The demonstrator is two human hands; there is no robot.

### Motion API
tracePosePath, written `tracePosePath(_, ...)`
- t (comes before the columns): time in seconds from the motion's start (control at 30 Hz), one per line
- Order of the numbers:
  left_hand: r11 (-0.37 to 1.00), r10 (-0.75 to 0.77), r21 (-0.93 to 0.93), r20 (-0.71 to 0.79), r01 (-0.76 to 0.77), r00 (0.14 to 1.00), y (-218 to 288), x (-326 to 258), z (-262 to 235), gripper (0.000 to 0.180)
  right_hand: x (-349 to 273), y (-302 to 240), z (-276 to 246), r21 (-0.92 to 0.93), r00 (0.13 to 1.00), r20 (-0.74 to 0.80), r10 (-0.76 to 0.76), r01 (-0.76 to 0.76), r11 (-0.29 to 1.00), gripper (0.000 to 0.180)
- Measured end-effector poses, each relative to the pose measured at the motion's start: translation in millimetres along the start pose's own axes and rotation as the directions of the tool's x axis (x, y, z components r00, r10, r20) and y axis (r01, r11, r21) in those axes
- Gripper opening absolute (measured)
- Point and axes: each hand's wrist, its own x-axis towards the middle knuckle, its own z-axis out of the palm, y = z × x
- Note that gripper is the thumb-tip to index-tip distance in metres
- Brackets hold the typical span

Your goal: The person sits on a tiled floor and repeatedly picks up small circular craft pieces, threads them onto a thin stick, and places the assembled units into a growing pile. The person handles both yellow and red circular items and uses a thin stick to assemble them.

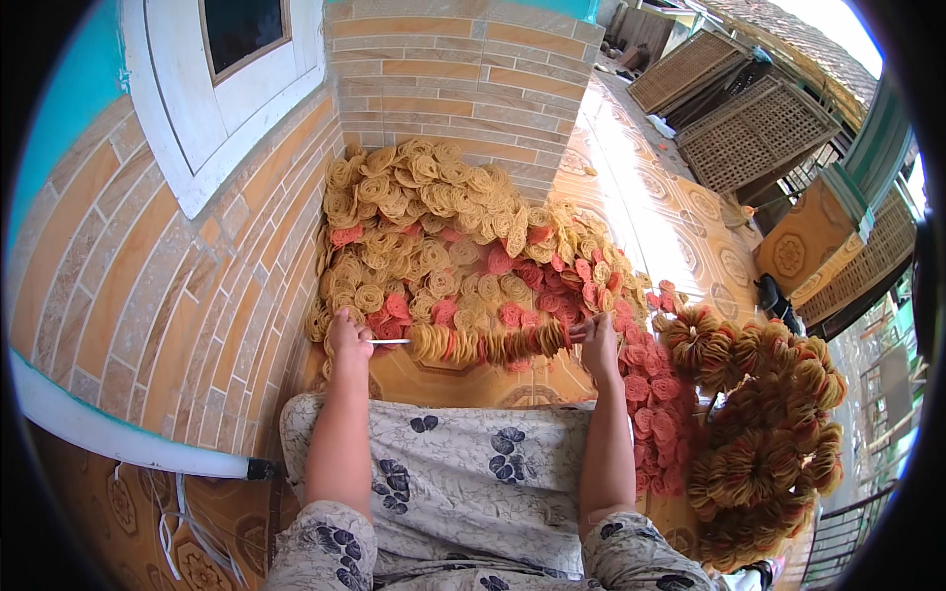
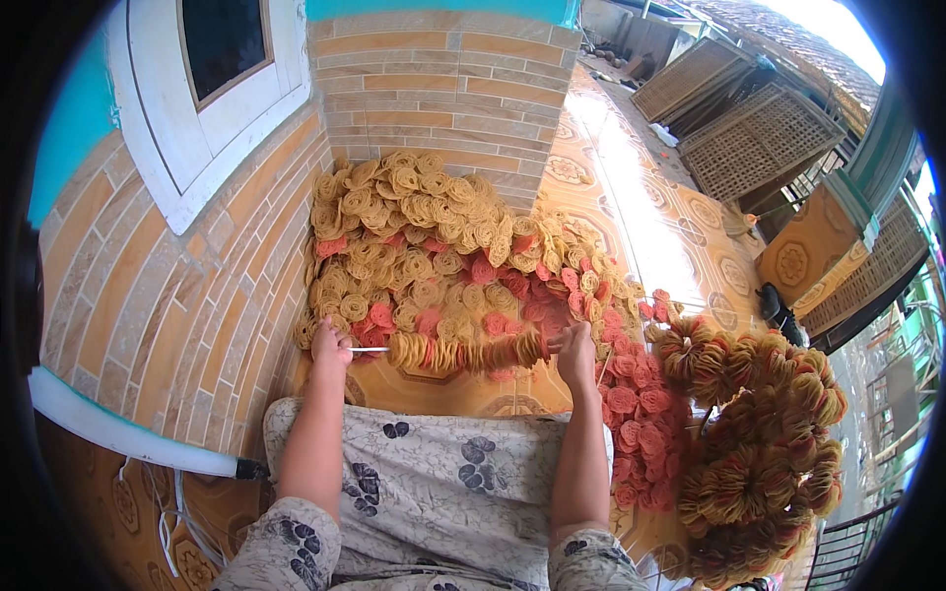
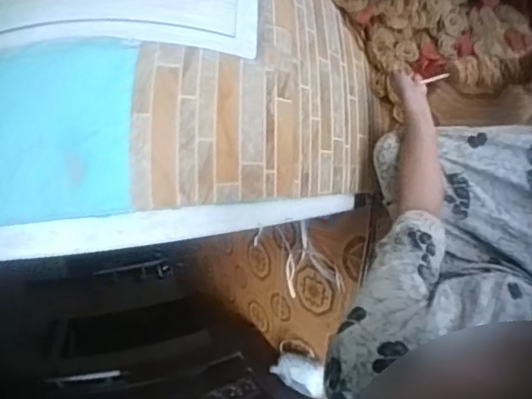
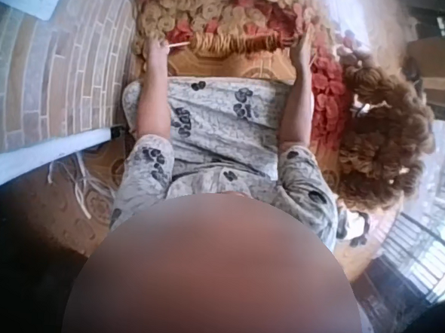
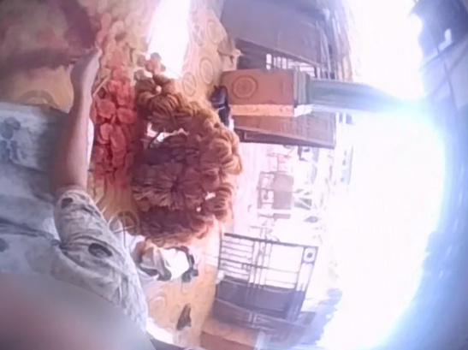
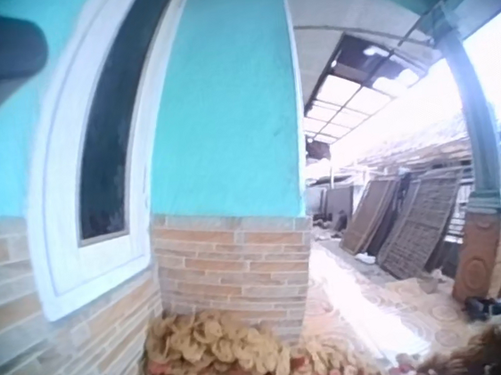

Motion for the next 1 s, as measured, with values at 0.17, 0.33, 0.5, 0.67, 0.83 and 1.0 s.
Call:
tracePosePath(0.17, 0.990, 0.126, -0.026, -0.224, -0.135, 0.966, -17.2, 44.5, -21.6, 0.019, 19.5, 56.4, 23.3, 0.018, 0.912, -0.185, 0.366, -0.369, 0.929, 0.019)
tracePosePath(0.33, 0.985, 0.145, -0.041, -0.323, -0.167, 0.935, -26.8, 59.6, -29.1, 0.026, 30.9, 105.8, 53.9, -0.216, 0.849, -0.219, 0.482, -0.523, 0.824, 0.024)
tracePosePath(0.5, 0.971, 0.195, 0.201, -0.336, -0.132, 0.922, -41.1, 60.1, -39.6, 0.041, 36.4, 126.9, 61.3, -0.124, 0.823, -0.239, 0.516, -0.553, 0.824, 0.014)
tracePosePath(0.67, 0.964, 0.170, 0.261, -0.465, -0.048, 0.869, -64.9, 29.2, -44.2, 0.042, 32.2, 117.6, 60.5, -0.140, 0.789, -0.217, 0.574, -0.608, 0.782, 0.018)
tracePosePath(0.83, 0.963, 0.178, 0.259, -0.386, -0.078, 0.905, -84.6, 12.1, -49.7, 0.028, 26.4, 110.0, 62.1, -0.188, 0.834, -0.181, 0.521, -0.549, 0.814, 0.019)
tracePosePath(1.0, 0.960, 0.229, 0.220, -0.273, -0.172, 0.934, -89.5, 19.0, -54.4, 0.016, 18.8, 82.6, 54.0, -0.154, 0.829, -0.229, 0.511, -0.549, 0.822, 0.020)
